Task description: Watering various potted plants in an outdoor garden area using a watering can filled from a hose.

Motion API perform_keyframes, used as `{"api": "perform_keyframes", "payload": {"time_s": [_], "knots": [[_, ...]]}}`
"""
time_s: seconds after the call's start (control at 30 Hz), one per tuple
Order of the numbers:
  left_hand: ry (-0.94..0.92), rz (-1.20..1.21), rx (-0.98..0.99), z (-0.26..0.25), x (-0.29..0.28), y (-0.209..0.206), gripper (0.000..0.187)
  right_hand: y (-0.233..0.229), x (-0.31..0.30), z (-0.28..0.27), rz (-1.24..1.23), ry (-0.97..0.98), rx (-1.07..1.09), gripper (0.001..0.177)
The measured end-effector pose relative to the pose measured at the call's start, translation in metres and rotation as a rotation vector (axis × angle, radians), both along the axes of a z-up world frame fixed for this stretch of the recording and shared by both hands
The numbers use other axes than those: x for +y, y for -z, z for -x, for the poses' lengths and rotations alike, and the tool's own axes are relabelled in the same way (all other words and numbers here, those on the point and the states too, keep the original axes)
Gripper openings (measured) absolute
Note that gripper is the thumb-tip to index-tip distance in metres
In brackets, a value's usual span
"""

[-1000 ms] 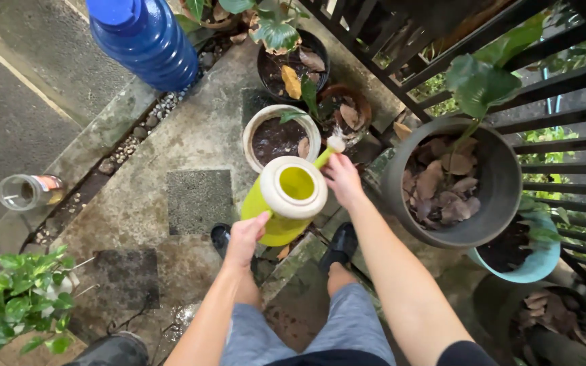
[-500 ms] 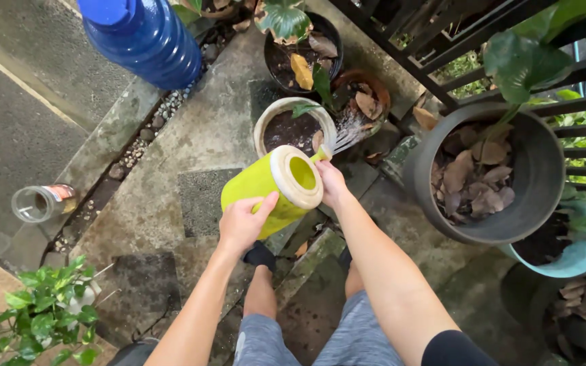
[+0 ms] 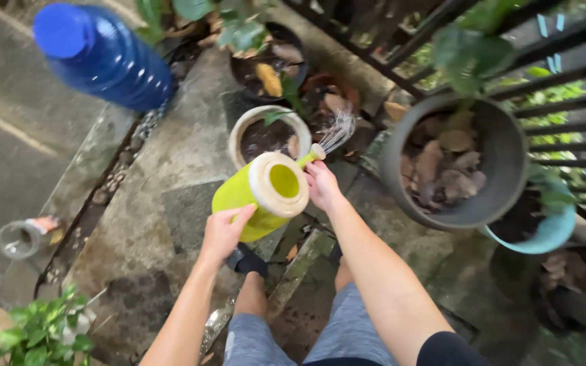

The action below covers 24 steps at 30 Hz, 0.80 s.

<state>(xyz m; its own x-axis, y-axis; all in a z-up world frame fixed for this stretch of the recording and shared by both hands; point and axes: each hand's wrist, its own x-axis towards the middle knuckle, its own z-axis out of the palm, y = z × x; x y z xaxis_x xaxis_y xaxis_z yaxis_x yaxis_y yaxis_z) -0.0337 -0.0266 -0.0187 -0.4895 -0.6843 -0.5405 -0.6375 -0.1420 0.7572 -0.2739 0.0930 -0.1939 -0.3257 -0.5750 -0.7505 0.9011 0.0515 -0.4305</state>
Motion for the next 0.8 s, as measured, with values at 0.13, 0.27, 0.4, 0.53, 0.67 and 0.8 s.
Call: {"api": "perform_keyframes", "payload": {"time_s": [0.13,0.27,0.4,0.53,0.67,0.8], "knots": [[0.021,-0.097,0.079,0.006,0.014,-0.002,0.033,-0.034,0.043,0.012,-0.051,0.11,-0.002,0.029],[0.098,0.009,0.099,0.053,0.034,-0.051,0.03,-0.067,0.095,0.032,-0.03,0.246,-0.016,0.035],[0.204,0.134,0.072,0.105,0.062,-0.109,0.032,-0.117,0.139,0.055,0.004,0.275,-0.031,0.04],[0.243,0.233,0.134,0.149,0.093,-0.162,0.033,-0.138,0.173,0.087,0.004,0.241,-0.027,0.041],[0.28,0.311,0.002,0.183,0.119,-0.214,0.04,-0.054,0.229,0.107,0.188,0.212,-0.094,0.039],[0.321,0.36,-0.058,0.204,0.134,-0.249,0.042,-0.139,0.199,0.123,0.152,0.183,-0.261,0.051]]}}
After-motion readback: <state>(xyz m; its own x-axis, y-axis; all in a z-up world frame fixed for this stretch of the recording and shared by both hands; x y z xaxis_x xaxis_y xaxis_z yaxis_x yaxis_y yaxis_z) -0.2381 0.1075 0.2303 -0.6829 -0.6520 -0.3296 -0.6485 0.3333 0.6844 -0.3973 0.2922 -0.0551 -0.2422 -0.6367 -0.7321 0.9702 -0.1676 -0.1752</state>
